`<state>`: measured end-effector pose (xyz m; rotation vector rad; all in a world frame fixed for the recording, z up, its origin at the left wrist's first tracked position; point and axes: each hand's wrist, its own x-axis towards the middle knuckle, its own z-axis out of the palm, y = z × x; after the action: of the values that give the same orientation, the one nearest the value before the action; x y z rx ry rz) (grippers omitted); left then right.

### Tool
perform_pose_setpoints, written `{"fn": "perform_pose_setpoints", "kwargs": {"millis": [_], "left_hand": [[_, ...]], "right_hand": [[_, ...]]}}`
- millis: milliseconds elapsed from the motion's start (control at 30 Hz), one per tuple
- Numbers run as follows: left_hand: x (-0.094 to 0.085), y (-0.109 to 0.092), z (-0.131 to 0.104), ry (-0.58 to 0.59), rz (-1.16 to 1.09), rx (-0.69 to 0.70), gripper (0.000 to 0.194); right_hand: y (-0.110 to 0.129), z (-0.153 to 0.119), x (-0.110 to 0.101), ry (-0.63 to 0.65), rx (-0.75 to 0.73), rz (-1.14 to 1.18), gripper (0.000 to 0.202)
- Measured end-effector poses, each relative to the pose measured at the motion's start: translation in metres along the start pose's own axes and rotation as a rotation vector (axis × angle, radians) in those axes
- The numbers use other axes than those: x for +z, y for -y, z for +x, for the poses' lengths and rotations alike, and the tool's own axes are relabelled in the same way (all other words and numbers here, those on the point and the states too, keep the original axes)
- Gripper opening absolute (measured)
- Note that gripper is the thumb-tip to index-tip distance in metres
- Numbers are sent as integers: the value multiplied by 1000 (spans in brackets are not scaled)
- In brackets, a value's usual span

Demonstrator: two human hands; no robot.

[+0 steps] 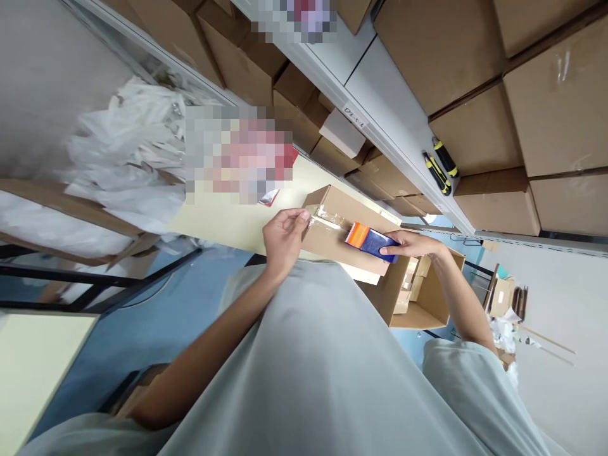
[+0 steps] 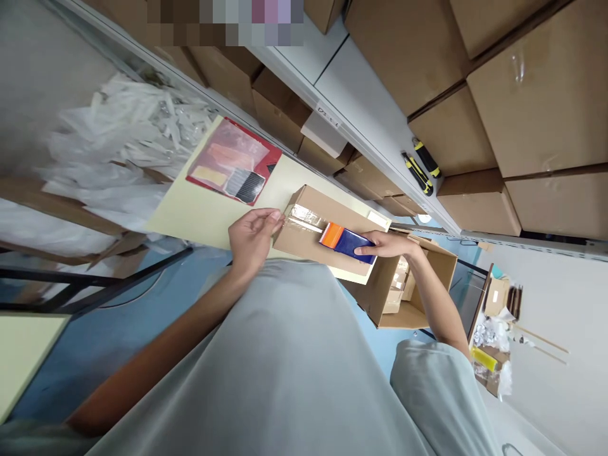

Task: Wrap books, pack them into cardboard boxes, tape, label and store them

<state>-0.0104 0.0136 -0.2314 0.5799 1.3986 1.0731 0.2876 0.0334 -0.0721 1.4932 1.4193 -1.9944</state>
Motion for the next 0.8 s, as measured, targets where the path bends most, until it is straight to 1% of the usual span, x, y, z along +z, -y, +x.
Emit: {"fn": "perform_pose_setpoints", "kwargs": {"millis": [100, 200, 300, 400, 467, 533, 600, 667, 733, 767, 800], "left_hand": [[-1, 2, 13, 32, -99, -44, 48], [-2, 3, 25, 39, -107, -76, 46], [-1, 10, 34, 40, -72, -127, 42], [1, 21, 41, 57, 31, -142, 36], [0, 28, 45, 76, 132, -94, 33], [-5, 34, 49, 72, 248, -46, 36], [-12, 36, 51, 43, 338, -21, 49], [-17, 31, 48, 30, 376, 30, 58], [-18, 21, 38, 92, 415, 185, 56], [-17, 15, 31, 157, 456, 292, 56], [-13, 10, 24, 247, 513, 403, 58]], "right_hand": [[7, 6, 1, -9, -8, -3, 61], [13, 12, 2, -32, 6, -18, 60], [19, 14, 3, -41, 28, -35, 61], [25, 13, 7, -42, 51, -11, 66], [27, 12, 9, -50, 56, 2, 67], [26, 12, 11, -69, 44, -8, 67], [23, 12, 11, -85, 24, -22, 66], [18, 13, 10, -83, -1, -27, 64], [12, 16, 9, -66, -30, -31, 63], [9, 17, 9, -61, -47, -38, 63], [6, 18, 8, -57, -66, -45, 62]]}}
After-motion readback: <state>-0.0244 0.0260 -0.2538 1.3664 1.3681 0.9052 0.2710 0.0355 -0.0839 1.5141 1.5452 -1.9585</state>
